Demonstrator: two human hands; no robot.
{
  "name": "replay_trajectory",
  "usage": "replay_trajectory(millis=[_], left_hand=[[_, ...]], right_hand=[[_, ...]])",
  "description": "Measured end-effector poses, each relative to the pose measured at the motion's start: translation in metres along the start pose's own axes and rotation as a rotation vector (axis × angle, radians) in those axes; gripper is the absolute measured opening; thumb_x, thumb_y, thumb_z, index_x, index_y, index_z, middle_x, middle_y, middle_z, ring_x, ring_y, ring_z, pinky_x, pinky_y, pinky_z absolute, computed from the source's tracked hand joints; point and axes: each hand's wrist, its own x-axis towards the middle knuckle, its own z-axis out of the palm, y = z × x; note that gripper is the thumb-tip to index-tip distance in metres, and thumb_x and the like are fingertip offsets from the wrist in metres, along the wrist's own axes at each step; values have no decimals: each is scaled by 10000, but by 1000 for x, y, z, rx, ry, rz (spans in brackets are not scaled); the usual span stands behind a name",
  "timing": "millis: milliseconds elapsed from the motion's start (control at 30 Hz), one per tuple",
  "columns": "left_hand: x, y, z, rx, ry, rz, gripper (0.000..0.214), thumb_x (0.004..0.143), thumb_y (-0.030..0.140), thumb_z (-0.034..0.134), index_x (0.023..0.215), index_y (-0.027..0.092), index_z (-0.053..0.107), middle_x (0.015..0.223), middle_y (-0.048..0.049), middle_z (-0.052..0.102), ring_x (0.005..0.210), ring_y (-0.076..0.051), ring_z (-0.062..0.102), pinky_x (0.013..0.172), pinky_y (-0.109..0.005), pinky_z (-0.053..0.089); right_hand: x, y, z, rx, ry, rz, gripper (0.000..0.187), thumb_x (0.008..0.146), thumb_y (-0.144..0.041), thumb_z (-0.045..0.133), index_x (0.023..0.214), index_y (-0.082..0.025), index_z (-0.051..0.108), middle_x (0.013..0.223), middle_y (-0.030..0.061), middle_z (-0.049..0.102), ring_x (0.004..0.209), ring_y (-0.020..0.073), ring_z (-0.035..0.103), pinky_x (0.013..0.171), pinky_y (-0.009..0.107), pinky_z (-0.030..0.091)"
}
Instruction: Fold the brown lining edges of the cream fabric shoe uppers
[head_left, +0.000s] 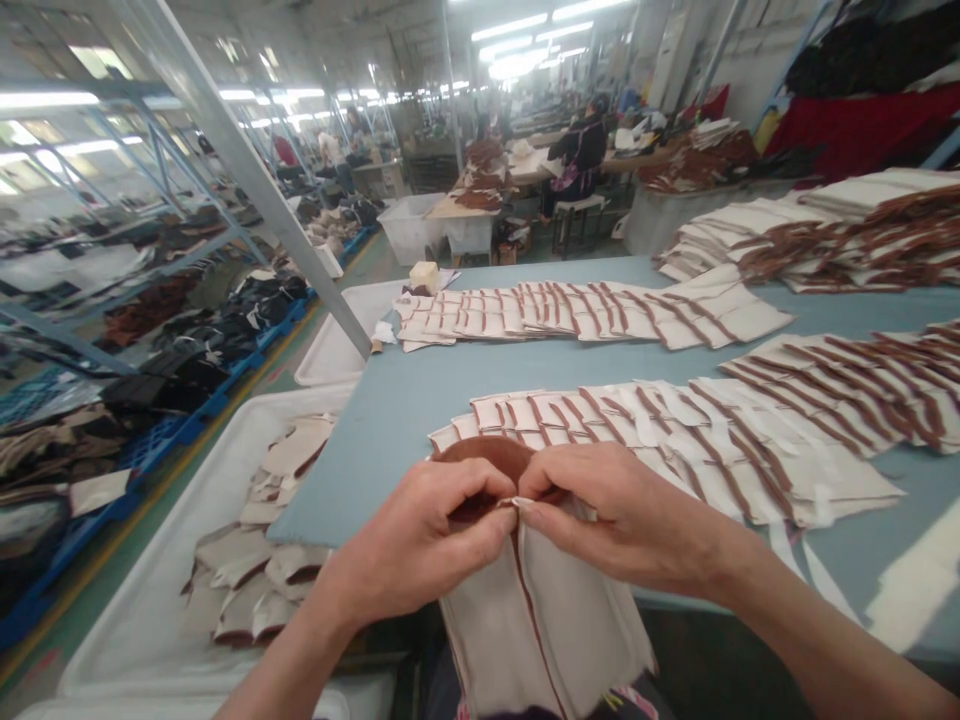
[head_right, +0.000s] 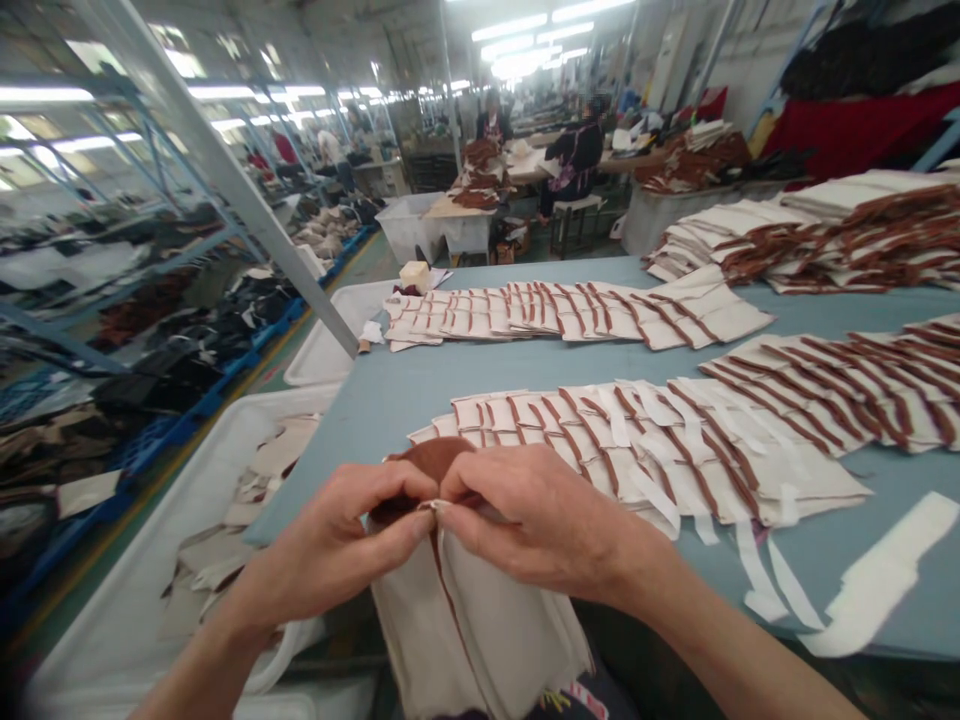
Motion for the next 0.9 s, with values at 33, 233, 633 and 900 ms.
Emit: replay_trajectory(millis=[33,233,633,900], left_hand=[[0,2,0,70,16,17,113,890,99,586,831,158,662,667,62,571,586,-72,473,598,-211,346],[-3,5,7,252,106,134,179,816,44,555,701,175,515,632,65,503,581,-79,455,584,-219,325],[-11,-6,18,382,104,284,147,1002,101,495,897,185,555,767,8,620,669,-114,565,635,-215,439],[-24,-19,15,600,76,491,210,1087,167,350,1135,179,554,820,-23,703,658,-135,615,575,-246,424]], right_hand=[[1,0,0,-32,-9,4,129,990,-189,582,866,-184,620,769,-8,660,689,122,586,647,239,358],[0,-3,5,-115,-12,28,84,909,-162,566,847,-182,619,765,5,665,696,145,595,652,262,343],[0,-4,14,-31,-3,196,180,771,-125,537,650,-203,429,591,-56,483,555,107,411,566,269,235],[-7,15,33,695,-133,342,138,788,-295,586,724,-185,533,653,-40,472,598,116,394,540,232,293]])
